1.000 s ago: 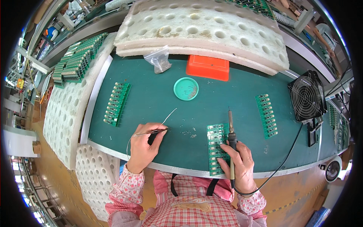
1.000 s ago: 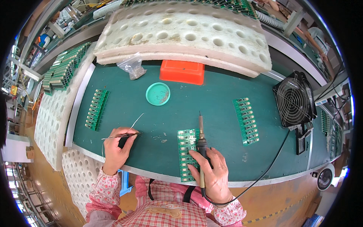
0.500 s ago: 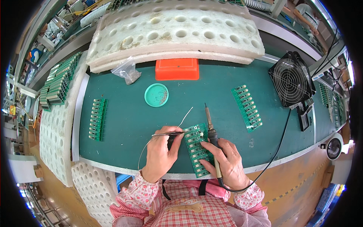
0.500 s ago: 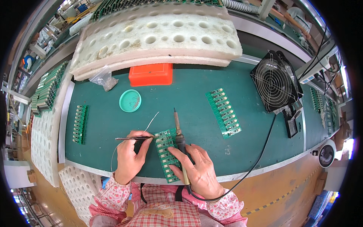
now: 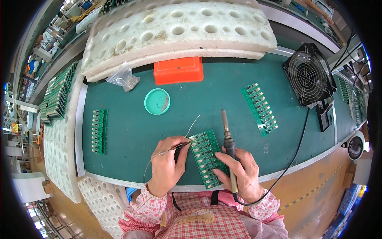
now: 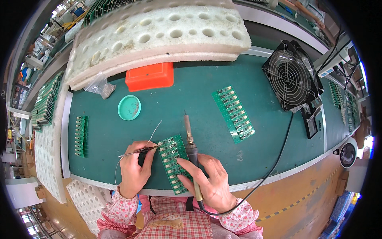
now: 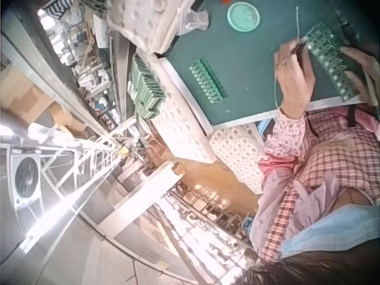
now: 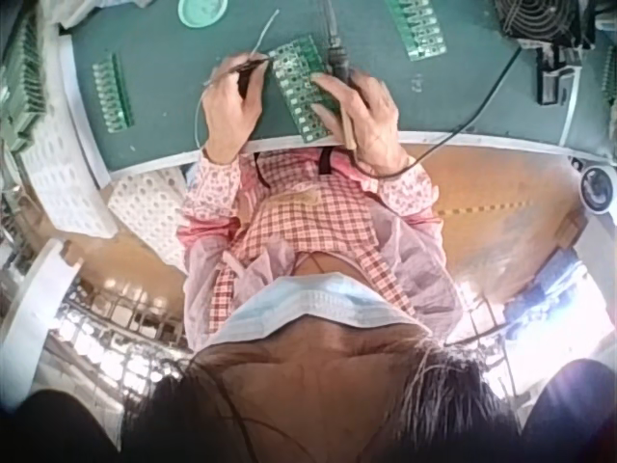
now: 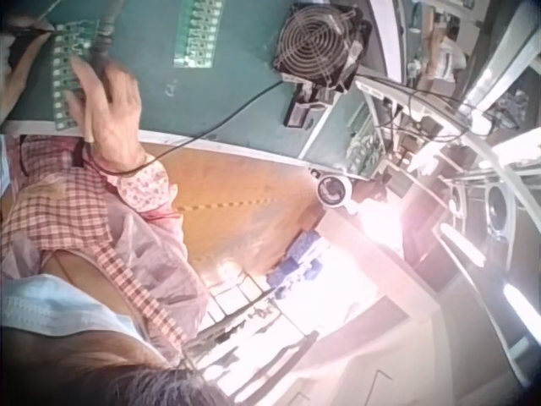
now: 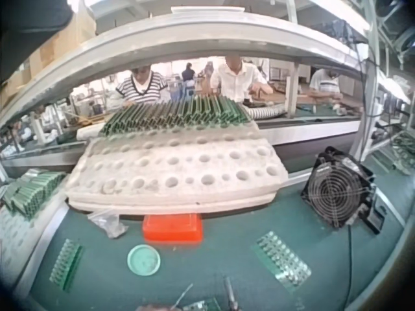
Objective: The person solders electrical components onto circuit boards using a soldering iron and solder wire, with tweezers to position the components.
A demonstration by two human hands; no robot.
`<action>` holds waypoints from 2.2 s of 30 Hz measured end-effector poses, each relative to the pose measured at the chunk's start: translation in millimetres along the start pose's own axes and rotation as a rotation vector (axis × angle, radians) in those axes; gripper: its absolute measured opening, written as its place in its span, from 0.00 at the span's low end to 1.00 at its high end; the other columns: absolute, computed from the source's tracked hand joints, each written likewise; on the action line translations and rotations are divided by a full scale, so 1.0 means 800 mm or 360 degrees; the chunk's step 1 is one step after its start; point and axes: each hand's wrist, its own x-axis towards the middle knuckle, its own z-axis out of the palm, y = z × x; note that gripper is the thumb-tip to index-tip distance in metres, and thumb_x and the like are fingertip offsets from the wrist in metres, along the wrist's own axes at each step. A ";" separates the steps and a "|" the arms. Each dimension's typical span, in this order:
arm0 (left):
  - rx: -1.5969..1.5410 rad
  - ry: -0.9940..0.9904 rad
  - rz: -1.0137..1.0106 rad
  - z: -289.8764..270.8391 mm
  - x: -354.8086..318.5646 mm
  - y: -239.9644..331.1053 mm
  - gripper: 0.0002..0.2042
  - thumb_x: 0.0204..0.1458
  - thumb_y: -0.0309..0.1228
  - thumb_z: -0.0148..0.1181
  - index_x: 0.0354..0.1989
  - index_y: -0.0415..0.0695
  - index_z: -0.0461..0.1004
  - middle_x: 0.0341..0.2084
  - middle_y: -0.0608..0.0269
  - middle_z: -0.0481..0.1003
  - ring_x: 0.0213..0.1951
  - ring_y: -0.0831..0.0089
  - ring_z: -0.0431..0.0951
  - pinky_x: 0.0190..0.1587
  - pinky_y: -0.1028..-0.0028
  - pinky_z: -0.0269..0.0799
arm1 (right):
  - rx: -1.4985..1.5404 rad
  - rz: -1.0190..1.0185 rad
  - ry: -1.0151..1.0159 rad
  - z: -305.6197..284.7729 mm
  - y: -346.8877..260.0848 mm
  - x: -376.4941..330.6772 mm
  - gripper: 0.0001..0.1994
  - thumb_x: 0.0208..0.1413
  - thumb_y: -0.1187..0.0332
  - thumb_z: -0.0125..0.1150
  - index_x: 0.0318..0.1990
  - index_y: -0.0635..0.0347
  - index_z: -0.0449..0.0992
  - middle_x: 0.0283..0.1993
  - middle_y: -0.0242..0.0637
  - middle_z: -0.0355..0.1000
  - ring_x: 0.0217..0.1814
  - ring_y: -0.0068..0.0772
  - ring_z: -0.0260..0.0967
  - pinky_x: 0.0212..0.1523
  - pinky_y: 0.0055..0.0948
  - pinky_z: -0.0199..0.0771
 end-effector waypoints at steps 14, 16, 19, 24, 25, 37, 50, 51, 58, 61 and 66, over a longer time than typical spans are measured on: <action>0.0034 0.0024 0.0098 0.003 -0.002 -0.006 0.11 0.47 0.17 0.67 0.39 0.39 0.76 0.36 0.58 0.80 0.35 0.59 0.79 0.39 0.66 0.74 | 0.0048 -0.0096 0.0281 -0.006 0.004 0.002 0.20 0.43 0.78 0.73 0.47 0.61 0.77 0.37 0.38 0.78 0.33 0.37 0.74 0.32 0.32 0.74; 0.0037 0.0025 0.0108 0.003 -0.002 -0.006 0.11 0.48 0.18 0.67 0.39 0.39 0.76 0.36 0.58 0.80 0.35 0.59 0.79 0.39 0.66 0.74 | 0.0194 -0.0079 0.0385 -0.007 0.008 -0.001 0.12 0.51 0.76 0.69 0.44 0.61 0.77 0.30 0.37 0.77 0.26 0.32 0.73 0.29 0.31 0.73; 0.0028 0.0022 0.0094 0.001 -0.002 -0.004 0.10 0.48 0.18 0.67 0.38 0.39 0.77 0.36 0.58 0.80 0.35 0.59 0.79 0.39 0.66 0.74 | 0.0529 0.0267 0.0596 0.000 -0.004 -0.001 0.06 0.60 0.72 0.62 0.42 0.62 0.75 0.25 0.35 0.75 0.21 0.27 0.72 0.26 0.28 0.72; 0.0029 0.0023 0.0120 0.002 -0.002 -0.006 0.10 0.47 0.17 0.67 0.38 0.38 0.76 0.36 0.58 0.79 0.35 0.59 0.79 0.39 0.66 0.74 | 0.0808 0.0346 0.0615 0.009 -0.006 0.016 0.10 0.65 0.67 0.55 0.46 0.64 0.69 0.25 0.37 0.75 0.24 0.21 0.74 0.26 0.20 0.71; 0.0025 0.0025 0.0120 0.002 -0.002 -0.007 0.10 0.47 0.17 0.67 0.38 0.38 0.76 0.36 0.58 0.79 0.35 0.59 0.79 0.39 0.66 0.74 | 0.0803 0.0344 0.0614 0.011 -0.006 0.018 0.10 0.65 0.67 0.55 0.46 0.64 0.69 0.25 0.37 0.75 0.24 0.21 0.74 0.26 0.20 0.71; 0.0040 0.0026 0.0123 0.001 -0.001 -0.003 0.12 0.46 0.16 0.67 0.39 0.39 0.76 0.36 0.58 0.79 0.35 0.57 0.79 0.39 0.66 0.74 | 0.0840 0.0324 0.0547 0.012 -0.002 0.027 0.09 0.66 0.68 0.54 0.47 0.65 0.69 0.26 0.39 0.76 0.25 0.22 0.74 0.28 0.21 0.72; 0.0041 0.0045 0.0114 0.002 -0.002 -0.004 0.12 0.45 0.16 0.68 0.39 0.39 0.77 0.36 0.58 0.79 0.34 0.58 0.79 0.39 0.66 0.74 | 0.0820 0.0434 0.0500 0.008 -0.009 0.024 0.15 0.68 0.60 0.50 0.43 0.66 0.67 0.26 0.37 0.70 0.22 0.23 0.69 0.29 0.22 0.68; 0.0035 0.0048 0.0116 0.003 -0.002 -0.003 0.12 0.45 0.16 0.68 0.39 0.39 0.77 0.36 0.58 0.80 0.34 0.59 0.79 0.39 0.66 0.74 | 0.0834 0.0412 0.0501 0.008 -0.006 0.021 0.14 0.67 0.60 0.49 0.43 0.66 0.67 0.26 0.37 0.70 0.21 0.22 0.68 0.26 0.21 0.66; 0.0019 0.0074 0.0098 0.004 -0.002 -0.003 0.13 0.45 0.16 0.68 0.39 0.40 0.76 0.36 0.59 0.80 0.34 0.59 0.79 0.39 0.67 0.74 | 0.0733 0.0339 0.0335 0.009 -0.003 0.026 0.04 0.59 0.72 0.58 0.36 0.63 0.74 0.15 0.28 0.69 0.14 0.21 0.67 0.19 0.23 0.66; 0.0031 0.0066 0.0106 0.003 -0.002 -0.002 0.13 0.45 0.16 0.68 0.40 0.40 0.76 0.35 0.59 0.80 0.34 0.60 0.79 0.40 0.67 0.74 | 0.0682 0.0346 0.0302 0.011 -0.004 0.026 0.02 0.56 0.74 0.60 0.35 0.62 0.75 0.17 0.29 0.69 0.14 0.21 0.66 0.19 0.24 0.66; -0.0026 0.0053 0.0038 0.002 -0.002 0.000 0.09 0.49 0.18 0.65 0.38 0.40 0.78 0.36 0.58 0.80 0.36 0.58 0.79 0.40 0.66 0.73 | 0.0610 0.0336 0.0253 0.015 -0.003 0.024 0.03 0.55 0.74 0.62 0.36 0.62 0.75 0.20 0.32 0.71 0.15 0.24 0.66 0.19 0.25 0.66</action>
